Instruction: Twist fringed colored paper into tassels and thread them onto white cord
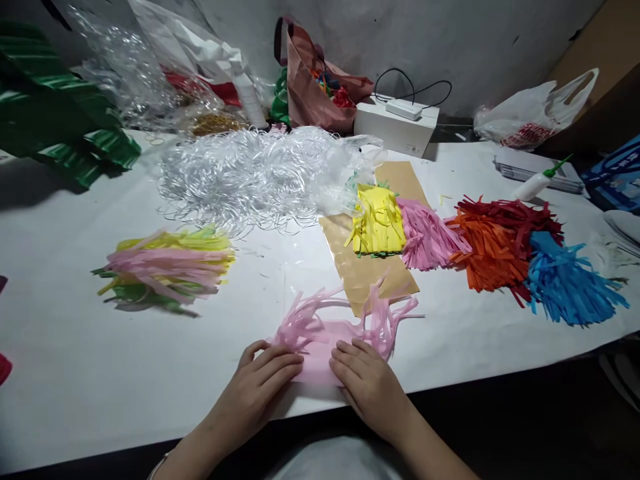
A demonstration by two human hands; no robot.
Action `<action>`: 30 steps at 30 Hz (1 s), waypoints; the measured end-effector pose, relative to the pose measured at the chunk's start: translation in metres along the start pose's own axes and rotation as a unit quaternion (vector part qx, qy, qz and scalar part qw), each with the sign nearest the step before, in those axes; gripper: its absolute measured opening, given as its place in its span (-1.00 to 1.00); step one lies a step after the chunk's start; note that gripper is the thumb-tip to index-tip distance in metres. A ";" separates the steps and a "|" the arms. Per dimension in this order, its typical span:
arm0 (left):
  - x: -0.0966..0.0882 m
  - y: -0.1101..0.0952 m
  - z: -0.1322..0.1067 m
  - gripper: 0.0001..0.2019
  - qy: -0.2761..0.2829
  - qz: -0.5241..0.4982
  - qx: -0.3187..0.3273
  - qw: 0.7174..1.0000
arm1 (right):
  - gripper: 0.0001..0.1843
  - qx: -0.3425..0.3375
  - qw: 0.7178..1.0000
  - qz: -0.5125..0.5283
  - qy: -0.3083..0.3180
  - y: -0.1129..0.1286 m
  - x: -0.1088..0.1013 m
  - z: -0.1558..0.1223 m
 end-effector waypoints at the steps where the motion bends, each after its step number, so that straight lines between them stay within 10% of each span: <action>1: 0.000 0.001 0.002 -0.73 0.001 -0.001 -0.013 1.000 | -0.62 0.024 1.000 0.017 -0.007 -0.001 -0.001 0.002; 15: -0.005 0.019 0.019 -0.80 -0.020 0.113 -0.095 0.989 | -0.80 0.190 0.979 0.063 -0.048 0.001 0.004 0.021; 30: 0.003 0.031 0.053 -0.73 0.011 0.080 -0.237 0.968 | -0.62 0.297 0.946 -0.123 0.026 -0.009 0.016 0.039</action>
Point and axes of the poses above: each hand's wrist, its own z-axis towards the middle knuckle, its own x-axis out of the palm, y = z × x, the point moved 2 cm from there along z, towards the middle knuckle, and after that the axes turned 14 degrees about -z, right-handed, at the moved point
